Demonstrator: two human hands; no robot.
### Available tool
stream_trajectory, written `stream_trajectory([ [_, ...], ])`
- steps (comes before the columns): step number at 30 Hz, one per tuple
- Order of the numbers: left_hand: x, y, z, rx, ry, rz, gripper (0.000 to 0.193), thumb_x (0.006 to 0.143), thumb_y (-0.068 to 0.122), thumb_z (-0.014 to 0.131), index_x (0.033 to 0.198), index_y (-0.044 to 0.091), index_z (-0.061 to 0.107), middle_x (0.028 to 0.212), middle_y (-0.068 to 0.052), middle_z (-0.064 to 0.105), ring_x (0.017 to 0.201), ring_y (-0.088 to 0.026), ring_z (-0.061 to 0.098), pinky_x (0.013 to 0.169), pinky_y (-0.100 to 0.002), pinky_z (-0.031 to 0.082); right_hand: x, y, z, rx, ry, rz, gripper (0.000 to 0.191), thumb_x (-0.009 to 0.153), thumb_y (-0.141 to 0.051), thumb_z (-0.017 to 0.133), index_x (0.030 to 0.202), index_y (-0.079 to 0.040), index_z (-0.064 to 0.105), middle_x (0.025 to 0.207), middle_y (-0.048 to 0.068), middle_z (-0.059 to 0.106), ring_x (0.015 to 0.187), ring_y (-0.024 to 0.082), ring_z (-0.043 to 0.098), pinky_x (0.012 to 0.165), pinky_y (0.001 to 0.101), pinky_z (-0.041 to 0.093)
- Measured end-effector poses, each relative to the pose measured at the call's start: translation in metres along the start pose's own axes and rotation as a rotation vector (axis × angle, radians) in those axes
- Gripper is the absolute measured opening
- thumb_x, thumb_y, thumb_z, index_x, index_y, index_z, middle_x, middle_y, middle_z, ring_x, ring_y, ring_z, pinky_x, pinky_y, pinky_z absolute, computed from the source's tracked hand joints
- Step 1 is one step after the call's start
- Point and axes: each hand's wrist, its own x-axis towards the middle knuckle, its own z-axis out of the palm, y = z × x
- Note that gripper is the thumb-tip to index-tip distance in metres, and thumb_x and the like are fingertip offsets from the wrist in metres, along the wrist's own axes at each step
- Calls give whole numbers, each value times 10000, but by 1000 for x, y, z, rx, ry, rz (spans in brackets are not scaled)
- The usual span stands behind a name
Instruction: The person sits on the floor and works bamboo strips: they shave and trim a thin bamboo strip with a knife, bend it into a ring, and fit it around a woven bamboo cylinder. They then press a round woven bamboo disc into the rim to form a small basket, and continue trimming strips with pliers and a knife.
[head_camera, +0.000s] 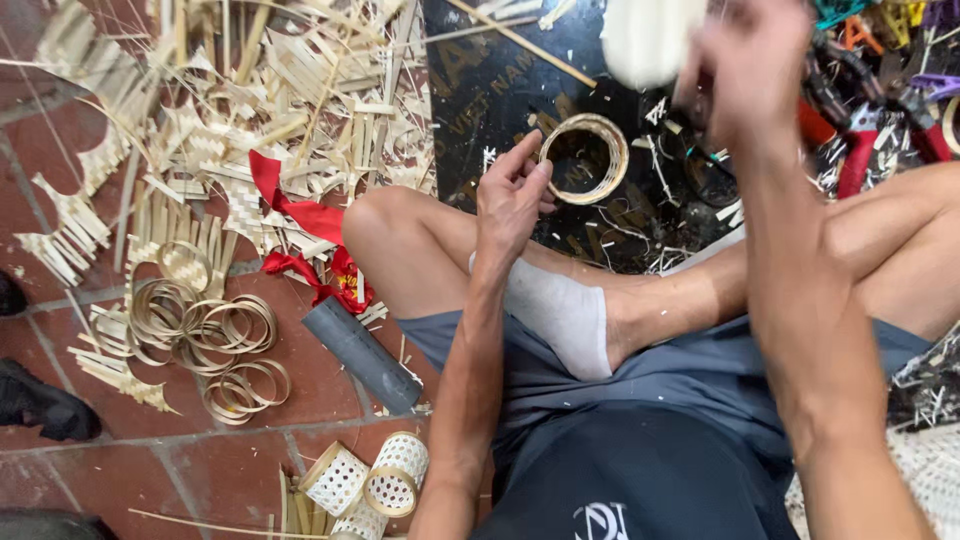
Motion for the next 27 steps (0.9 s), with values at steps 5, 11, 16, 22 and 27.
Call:
stream_trajectory([
  [5,-7,-5,3,66,-24,13,428,1008,85,635,1419,-30,602,879,-14,571,682,-78,633,600,-232,597,-98,44,-12,-5,-35,53,253,1006,55,655,1257,82,665,883,61,697,642,86,648,538,250,576],
  [11,-8,-1,6,94,-72,49,416,1008,101,637,1399,-31,593,921,-23,574,693,-94,655,602,-243,618,-118,53,7,-48,-4,86,313,992,-5,685,1289,90,659,829,48,690,617,60,638,529,222,552],
  [16,-8,3,7,106,-85,55,406,995,90,643,1376,-47,607,935,-36,575,708,-104,672,606,-253,630,-118,45,12,-112,9,113,315,977,-12,686,1273,93,676,786,55,691,598,56,632,512,221,536],
  [22,-8,3,6,84,-86,45,392,992,77,640,1363,-51,617,930,-25,540,714,-107,675,606,-255,636,-113,48,9,-81,29,147,309,960,-25,698,1245,91,679,780,46,691,579,58,629,491,227,542],
  [27,-8,4,6,125,-85,55,377,992,69,636,1350,-50,633,927,-31,548,710,-103,674,605,-250,631,-114,50,13,-186,69,128,287,949,-28,714,1214,83,699,769,48,692,584,63,638,491,228,538],
])
